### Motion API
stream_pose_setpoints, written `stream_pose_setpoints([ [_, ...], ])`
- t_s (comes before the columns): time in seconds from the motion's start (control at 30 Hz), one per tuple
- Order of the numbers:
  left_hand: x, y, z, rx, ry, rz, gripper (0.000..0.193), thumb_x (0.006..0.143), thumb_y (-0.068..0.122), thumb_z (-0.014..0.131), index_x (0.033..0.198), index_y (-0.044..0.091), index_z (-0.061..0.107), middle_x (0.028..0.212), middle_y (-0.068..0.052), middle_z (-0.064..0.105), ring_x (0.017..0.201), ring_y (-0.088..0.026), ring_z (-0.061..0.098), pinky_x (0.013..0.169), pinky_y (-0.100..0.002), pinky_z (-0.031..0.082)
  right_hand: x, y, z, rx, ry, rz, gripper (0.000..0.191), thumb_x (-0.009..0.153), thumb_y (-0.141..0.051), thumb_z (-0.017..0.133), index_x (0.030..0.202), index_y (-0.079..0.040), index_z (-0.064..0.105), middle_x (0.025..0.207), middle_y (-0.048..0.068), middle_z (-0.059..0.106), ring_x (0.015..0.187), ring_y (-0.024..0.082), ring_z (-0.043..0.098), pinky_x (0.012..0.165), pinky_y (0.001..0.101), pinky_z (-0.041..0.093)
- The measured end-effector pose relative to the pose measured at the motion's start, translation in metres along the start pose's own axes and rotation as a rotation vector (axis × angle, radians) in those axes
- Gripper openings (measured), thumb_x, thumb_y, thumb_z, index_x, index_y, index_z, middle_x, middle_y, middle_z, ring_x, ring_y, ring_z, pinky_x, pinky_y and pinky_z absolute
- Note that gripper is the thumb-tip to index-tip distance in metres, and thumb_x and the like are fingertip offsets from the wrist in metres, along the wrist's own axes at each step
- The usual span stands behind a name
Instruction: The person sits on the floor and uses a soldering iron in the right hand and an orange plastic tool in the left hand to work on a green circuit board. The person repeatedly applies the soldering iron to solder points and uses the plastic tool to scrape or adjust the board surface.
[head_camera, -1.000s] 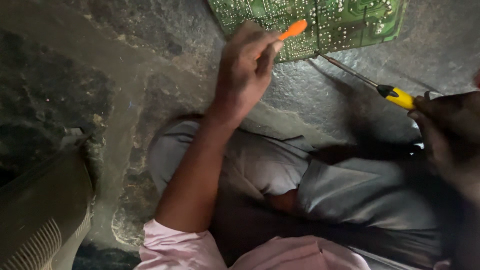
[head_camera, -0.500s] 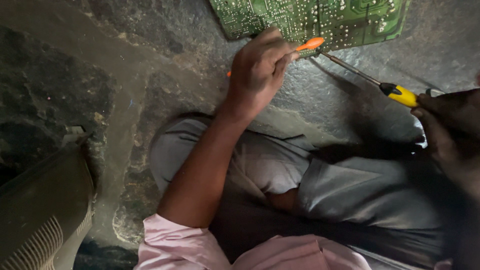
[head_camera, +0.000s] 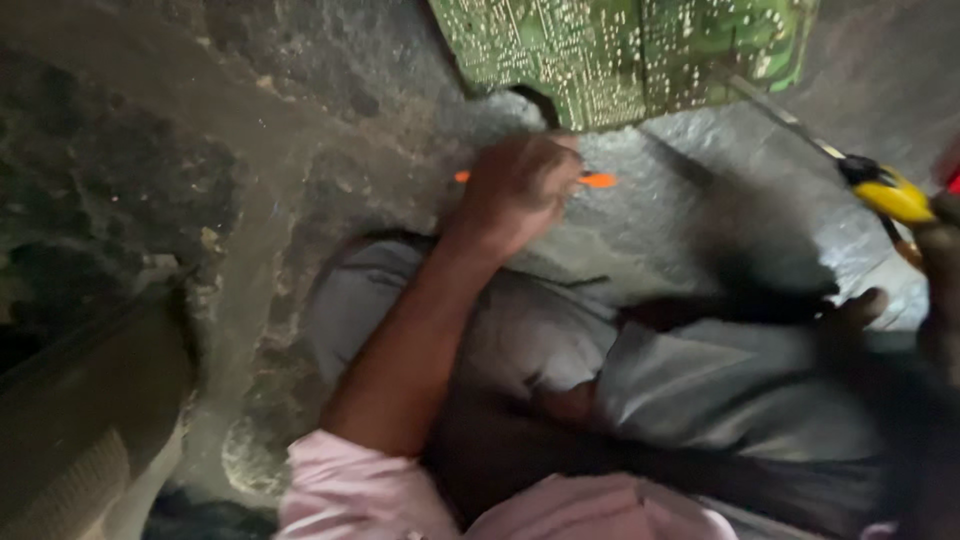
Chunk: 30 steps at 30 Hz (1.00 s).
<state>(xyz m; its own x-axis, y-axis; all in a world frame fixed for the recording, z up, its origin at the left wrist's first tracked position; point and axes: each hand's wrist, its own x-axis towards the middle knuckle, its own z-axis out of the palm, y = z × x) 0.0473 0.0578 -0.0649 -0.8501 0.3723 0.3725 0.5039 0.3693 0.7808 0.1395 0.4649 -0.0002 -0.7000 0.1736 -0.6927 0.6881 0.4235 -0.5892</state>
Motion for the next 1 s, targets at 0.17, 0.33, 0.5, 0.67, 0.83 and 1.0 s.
stream_pose_setpoints([
  [0.17, -0.003, 0.007, 0.002, 0.112, 0.011, -0.114, 0.022, 0.084, -0.007, 0.072, 0.101, 0.005, 0.066, 0.091, -0.01, 0.059, 0.08, -0.029, 0.063, 0.069, -0.043, 0.052, 0.002, -0.006, -0.001, 0.105, -0.004, 0.139, 0.023, 0.117, -0.019, 0.06, 0.129, -0.001, 0.066, 0.11, 0.008, 0.069, 0.096, 0.01, 0.063, 0.087, 0.0233, 0.05],
  [0.33, 0.009, 0.001, 0.0, -0.033, -0.042, -0.051, 0.02, 0.091, -0.014, 0.072, 0.095, 0.005, 0.072, 0.078, -0.008, 0.06, 0.065, -0.024, 0.062, 0.052, -0.037, 0.051, 0.0, -0.009, 0.002, 0.183, -0.007, 0.176, 0.023, 0.115, -0.02, 0.06, 0.127, -0.001, 0.065, 0.109, 0.007, 0.069, 0.094, 0.009, 0.063, 0.084, 0.0227, 0.05],
  [0.5, 0.013, -0.008, -0.003, -0.012, -0.009, -0.071, 0.016, 0.084, -0.005, 0.074, 0.089, 0.004, 0.062, 0.093, -0.017, 0.064, 0.083, -0.033, 0.066, 0.066, -0.045, 0.053, 0.007, -0.009, 0.003, 0.215, -0.002, 0.217, 0.023, 0.114, -0.021, 0.06, 0.125, -0.001, 0.065, 0.108, 0.006, 0.069, 0.092, 0.009, 0.063, 0.081, 0.0221, 0.05],
  [0.67, -0.002, -0.01, 0.002, 0.078, -0.047, -0.105, 0.013, 0.082, -0.004, 0.071, 0.092, 0.002, 0.066, 0.083, -0.014, 0.063, 0.088, -0.036, 0.067, 0.068, -0.044, 0.054, 0.004, -0.002, 0.004, 0.235, -0.003, 0.254, 0.024, 0.113, -0.022, 0.06, 0.124, -0.001, 0.065, 0.106, 0.005, 0.069, 0.09, 0.008, 0.063, 0.078, 0.0214, 0.051],
  [0.83, -0.009, -0.023, -0.018, -0.186, -0.278, -0.124, 0.008, 0.085, 0.004, 0.078, 0.089, 0.007, 0.072, 0.085, -0.009, 0.063, 0.081, -0.025, 0.066, 0.069, -0.042, 0.054, 0.011, 0.016, -0.003, 0.269, 0.016, 0.269, 0.024, 0.112, -0.023, 0.06, 0.122, -0.002, 0.065, 0.105, 0.005, 0.069, 0.087, 0.008, 0.063, 0.075, 0.0208, 0.051],
  [1.0, 0.009, -0.035, -0.029, -0.268, 0.27, -0.364, 0.006, 0.105, 0.01, 0.072, 0.108, 0.005, 0.073, 0.094, -0.001, 0.064, 0.081, -0.009, 0.062, 0.065, -0.027, 0.051, 0.016, 0.037, -0.003, 0.337, 0.026, 0.295, 0.025, 0.11, -0.024, 0.06, 0.12, -0.002, 0.064, 0.104, 0.004, 0.068, 0.085, 0.007, 0.063, 0.072, 0.0202, 0.051],
])
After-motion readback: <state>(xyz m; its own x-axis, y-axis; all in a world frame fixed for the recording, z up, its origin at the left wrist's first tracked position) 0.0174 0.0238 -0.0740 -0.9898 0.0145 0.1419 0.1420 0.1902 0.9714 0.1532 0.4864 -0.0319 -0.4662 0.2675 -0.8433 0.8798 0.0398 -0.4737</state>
